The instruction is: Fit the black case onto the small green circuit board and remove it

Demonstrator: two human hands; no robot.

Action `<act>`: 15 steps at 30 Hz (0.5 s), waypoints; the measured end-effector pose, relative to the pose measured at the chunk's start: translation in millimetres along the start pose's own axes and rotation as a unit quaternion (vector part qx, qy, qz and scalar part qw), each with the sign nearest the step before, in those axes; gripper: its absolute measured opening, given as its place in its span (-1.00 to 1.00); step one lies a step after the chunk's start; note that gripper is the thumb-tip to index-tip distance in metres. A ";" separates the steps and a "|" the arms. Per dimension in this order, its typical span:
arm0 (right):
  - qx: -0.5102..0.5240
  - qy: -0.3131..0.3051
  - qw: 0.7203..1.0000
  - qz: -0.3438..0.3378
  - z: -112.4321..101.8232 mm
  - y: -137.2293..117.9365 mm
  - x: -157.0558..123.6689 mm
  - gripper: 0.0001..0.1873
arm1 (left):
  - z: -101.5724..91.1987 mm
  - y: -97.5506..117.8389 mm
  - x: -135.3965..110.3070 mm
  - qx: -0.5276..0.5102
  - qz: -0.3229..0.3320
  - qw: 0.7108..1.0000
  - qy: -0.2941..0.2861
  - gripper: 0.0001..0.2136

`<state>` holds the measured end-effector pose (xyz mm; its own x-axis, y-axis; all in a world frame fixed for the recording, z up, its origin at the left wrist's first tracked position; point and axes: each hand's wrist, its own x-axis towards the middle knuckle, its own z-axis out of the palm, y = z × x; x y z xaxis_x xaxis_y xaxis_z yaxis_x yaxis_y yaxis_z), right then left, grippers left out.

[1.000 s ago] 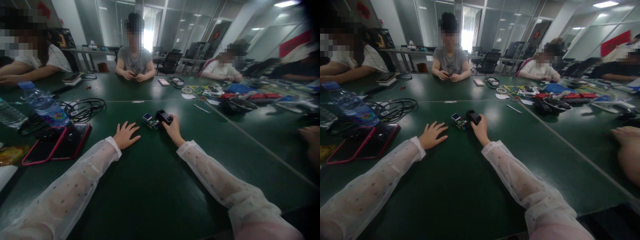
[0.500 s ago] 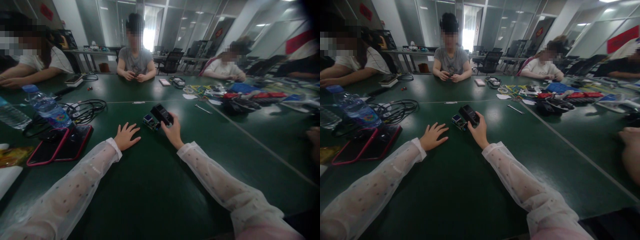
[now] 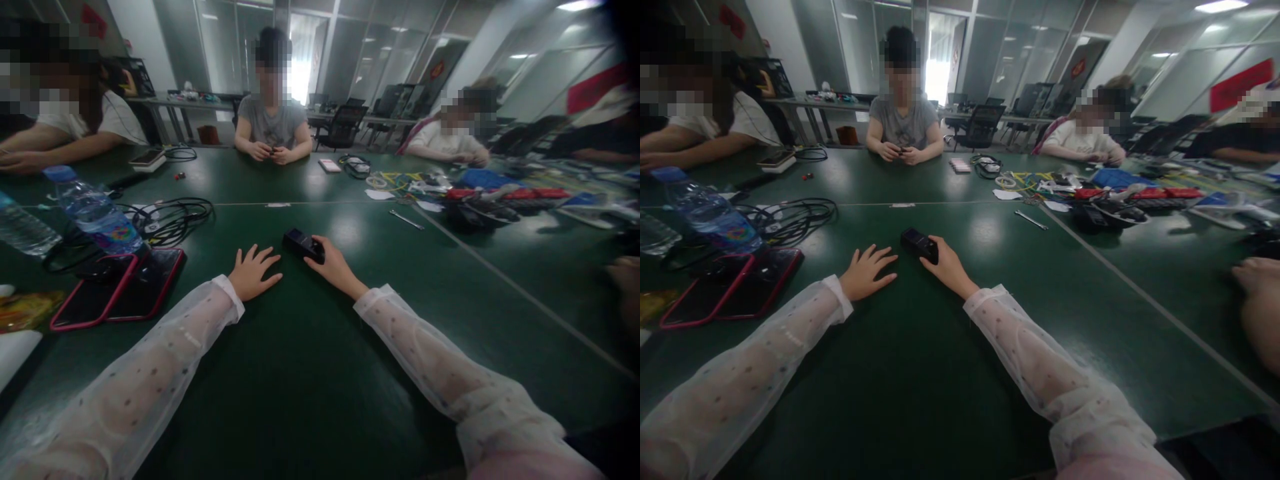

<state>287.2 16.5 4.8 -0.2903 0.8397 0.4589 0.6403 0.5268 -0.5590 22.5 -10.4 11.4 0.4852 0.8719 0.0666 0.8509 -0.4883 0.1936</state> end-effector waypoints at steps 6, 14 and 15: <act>-0.017 -0.008 1.000 0.004 -0.9 -0.6 0.2 -0.42 | -1.6 0.3 0.6 -0.004 -0.003 1.000 -0.012 -0.39; -0.056 0.003 0.998 -0.021 -0.2 -3.0 -0.9 -0.41 | -3.2 0.5 0.2 -0.010 -0.002 1.000 -0.011 -0.38; -0.063 0.004 0.998 -0.021 -0.4 -4.0 -1.3 -0.41 | -3.1 0.2 0.1 -0.011 -0.001 1.000 -0.011 -0.38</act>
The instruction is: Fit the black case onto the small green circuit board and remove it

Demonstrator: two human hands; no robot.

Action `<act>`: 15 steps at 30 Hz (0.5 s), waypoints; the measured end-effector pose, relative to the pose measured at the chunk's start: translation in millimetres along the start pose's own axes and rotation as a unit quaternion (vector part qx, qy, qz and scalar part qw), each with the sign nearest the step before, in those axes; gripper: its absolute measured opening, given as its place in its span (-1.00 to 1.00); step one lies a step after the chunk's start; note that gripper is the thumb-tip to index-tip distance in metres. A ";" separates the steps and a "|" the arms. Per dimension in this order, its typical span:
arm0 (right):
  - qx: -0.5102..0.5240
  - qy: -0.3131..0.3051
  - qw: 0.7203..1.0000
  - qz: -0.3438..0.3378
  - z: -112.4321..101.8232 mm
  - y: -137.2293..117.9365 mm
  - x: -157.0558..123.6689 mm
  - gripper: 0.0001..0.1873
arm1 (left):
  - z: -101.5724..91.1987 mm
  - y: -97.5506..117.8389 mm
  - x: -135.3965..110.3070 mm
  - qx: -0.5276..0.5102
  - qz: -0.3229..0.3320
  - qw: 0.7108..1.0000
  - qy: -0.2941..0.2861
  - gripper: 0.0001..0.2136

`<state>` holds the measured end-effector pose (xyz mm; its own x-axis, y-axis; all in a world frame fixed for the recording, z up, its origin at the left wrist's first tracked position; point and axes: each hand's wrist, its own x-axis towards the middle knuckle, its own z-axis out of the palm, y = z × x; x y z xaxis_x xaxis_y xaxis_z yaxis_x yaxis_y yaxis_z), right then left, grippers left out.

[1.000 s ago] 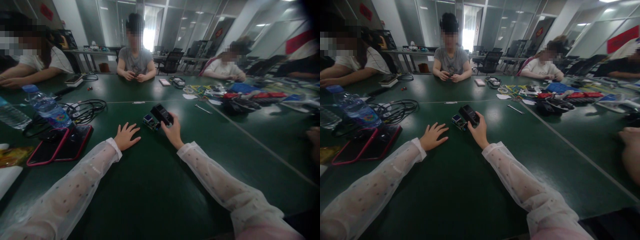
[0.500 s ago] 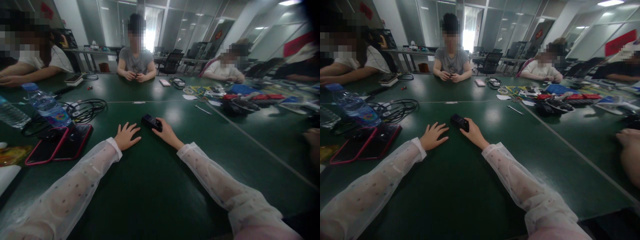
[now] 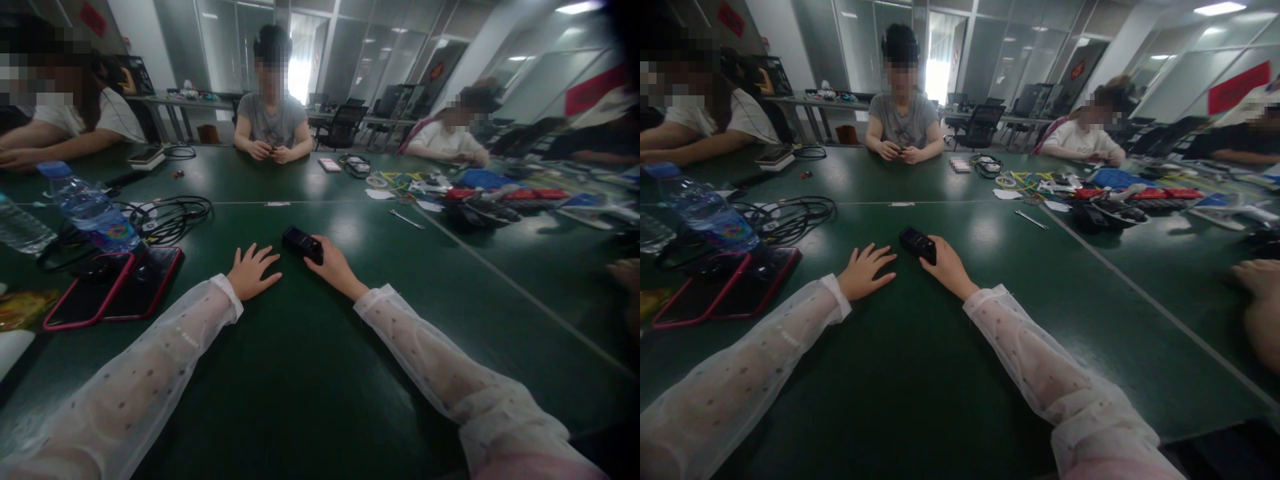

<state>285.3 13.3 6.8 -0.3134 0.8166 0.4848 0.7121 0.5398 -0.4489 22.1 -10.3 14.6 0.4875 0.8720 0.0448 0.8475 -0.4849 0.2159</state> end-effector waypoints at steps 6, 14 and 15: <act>-0.047 0.004 0.999 -0.010 -0.7 -4.9 -2.2 -0.32 | 0.3 0.0 0.0 -0.003 -0.003 1.000 -0.002 -0.39; -0.104 0.006 0.995 0.001 1.5 -5.2 -2.5 -0.27 | 0.5 0.9 -1.1 0.002 0.001 1.000 0.004 -0.39; -0.105 0.006 0.994 0.001 1.5 -5.3 -2.6 -0.27 | 0.3 1.0 -1.3 0.002 0.001 1.000 0.004 -0.40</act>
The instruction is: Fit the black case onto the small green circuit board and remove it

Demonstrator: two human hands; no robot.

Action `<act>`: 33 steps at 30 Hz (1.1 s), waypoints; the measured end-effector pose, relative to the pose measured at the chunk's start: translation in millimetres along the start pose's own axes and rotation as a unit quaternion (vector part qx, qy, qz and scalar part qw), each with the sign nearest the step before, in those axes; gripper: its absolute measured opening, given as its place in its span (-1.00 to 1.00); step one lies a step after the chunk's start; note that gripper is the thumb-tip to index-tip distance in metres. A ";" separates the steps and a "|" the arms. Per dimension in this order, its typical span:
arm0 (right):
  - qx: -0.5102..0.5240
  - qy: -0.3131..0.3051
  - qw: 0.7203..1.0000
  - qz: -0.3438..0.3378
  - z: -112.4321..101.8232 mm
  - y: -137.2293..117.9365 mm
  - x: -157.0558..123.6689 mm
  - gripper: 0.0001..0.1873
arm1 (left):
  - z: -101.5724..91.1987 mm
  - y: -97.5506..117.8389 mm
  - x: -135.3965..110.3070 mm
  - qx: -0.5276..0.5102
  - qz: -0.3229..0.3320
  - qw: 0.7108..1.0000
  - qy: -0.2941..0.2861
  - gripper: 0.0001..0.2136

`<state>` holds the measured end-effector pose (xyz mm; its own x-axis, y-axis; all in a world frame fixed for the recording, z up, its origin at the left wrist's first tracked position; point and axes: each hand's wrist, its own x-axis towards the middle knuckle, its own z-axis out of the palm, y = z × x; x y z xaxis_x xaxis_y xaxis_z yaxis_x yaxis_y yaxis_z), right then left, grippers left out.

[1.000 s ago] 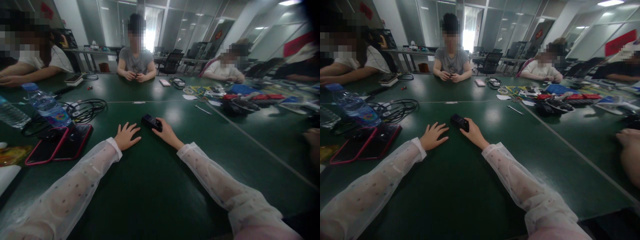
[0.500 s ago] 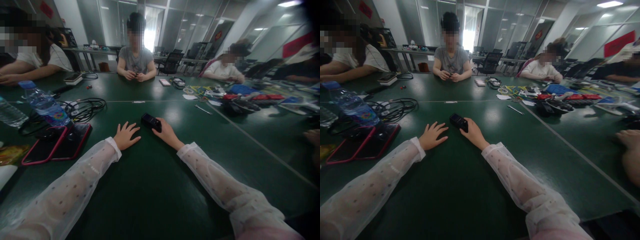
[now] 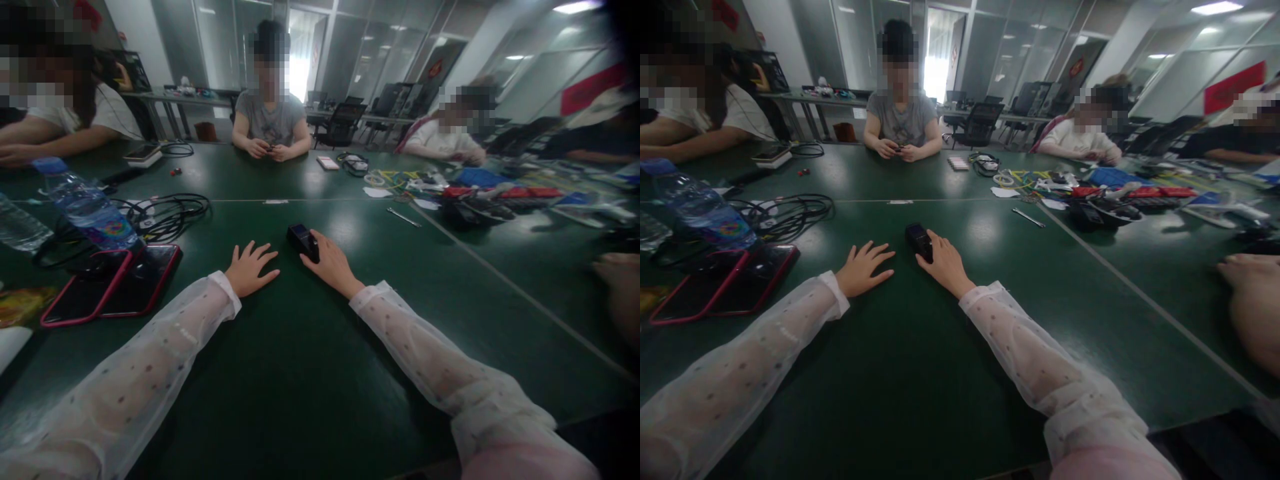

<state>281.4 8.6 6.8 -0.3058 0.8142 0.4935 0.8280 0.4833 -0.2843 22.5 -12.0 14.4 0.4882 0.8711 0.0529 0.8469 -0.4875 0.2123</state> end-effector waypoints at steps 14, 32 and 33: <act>-0.012 -0.006 1.000 0.001 -2.6 -2.4 -1.1 -0.32 | 1.0 -1.2 1.0 -0.007 -0.001 1.000 -0.004 -0.38; 0.038 0.090 0.994 0.054 -13.1 -8.0 -2.8 -0.31 | 1.3 -1.5 0.9 -0.004 -0.001 1.000 -0.005 -0.38; 0.058 0.118 0.989 0.063 -14.9 -6.7 -2.9 -0.32 | 1.2 -1.9 1.0 -0.005 -0.001 1.000 -0.006 -0.37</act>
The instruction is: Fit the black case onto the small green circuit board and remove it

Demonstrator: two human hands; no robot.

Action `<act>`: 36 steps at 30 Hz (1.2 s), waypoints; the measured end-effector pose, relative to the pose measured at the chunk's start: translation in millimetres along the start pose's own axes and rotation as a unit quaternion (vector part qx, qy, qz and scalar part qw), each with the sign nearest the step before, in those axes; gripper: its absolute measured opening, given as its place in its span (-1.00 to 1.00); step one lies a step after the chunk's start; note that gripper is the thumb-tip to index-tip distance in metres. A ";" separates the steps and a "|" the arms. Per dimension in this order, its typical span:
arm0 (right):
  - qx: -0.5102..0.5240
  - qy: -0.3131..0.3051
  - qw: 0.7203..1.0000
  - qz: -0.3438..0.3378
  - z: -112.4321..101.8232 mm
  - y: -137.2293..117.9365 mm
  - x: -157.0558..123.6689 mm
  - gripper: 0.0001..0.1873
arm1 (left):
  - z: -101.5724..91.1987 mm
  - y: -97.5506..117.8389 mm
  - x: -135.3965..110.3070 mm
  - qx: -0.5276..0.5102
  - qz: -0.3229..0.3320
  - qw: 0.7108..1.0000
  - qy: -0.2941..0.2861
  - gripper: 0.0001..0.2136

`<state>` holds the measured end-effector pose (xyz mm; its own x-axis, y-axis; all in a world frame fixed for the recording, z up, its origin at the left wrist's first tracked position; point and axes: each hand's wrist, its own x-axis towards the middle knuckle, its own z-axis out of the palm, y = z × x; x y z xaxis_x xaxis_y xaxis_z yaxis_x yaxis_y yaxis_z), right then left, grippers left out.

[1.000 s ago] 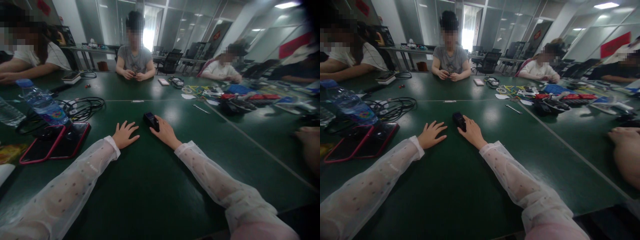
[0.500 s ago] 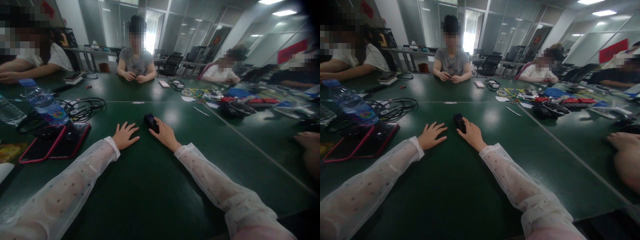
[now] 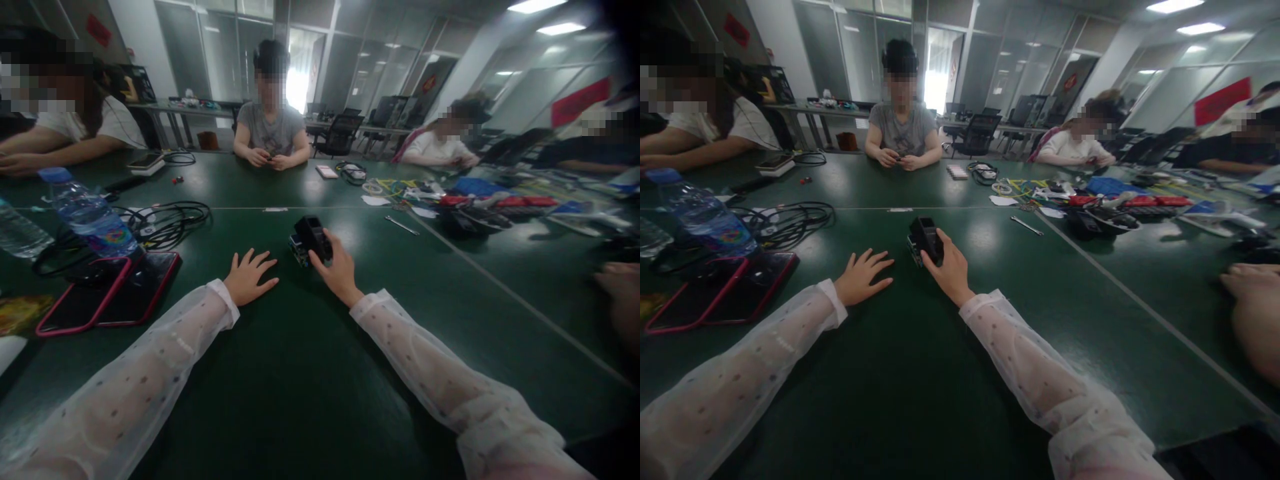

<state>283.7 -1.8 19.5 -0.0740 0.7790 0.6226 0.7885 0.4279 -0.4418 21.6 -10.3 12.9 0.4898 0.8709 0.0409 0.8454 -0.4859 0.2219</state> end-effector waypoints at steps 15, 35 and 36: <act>-0.033 0.002 0.997 0.064 0.1 26.4 8.6 -0.32 | -2.9 0.4 -0.5 0.000 0.003 1.000 -0.005 -0.38; -0.040 0.035 0.982 -0.179 -4.1 13.3 0.4 -0.36 | -0.7 0.2 0.1 0.009 0.004 1.000 0.004 -0.39; -0.047 0.016 0.980 -0.192 -3.2 11.2 -0.4 -0.37 | -1.0 0.4 -0.1 0.008 0.003 1.000 0.005 -0.40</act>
<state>294.5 1.2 16.4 -0.3590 0.5534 0.7516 0.7589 0.6418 -0.1100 21.6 -10.4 14.0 0.4935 0.8682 0.0516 0.8455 -0.4929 0.2055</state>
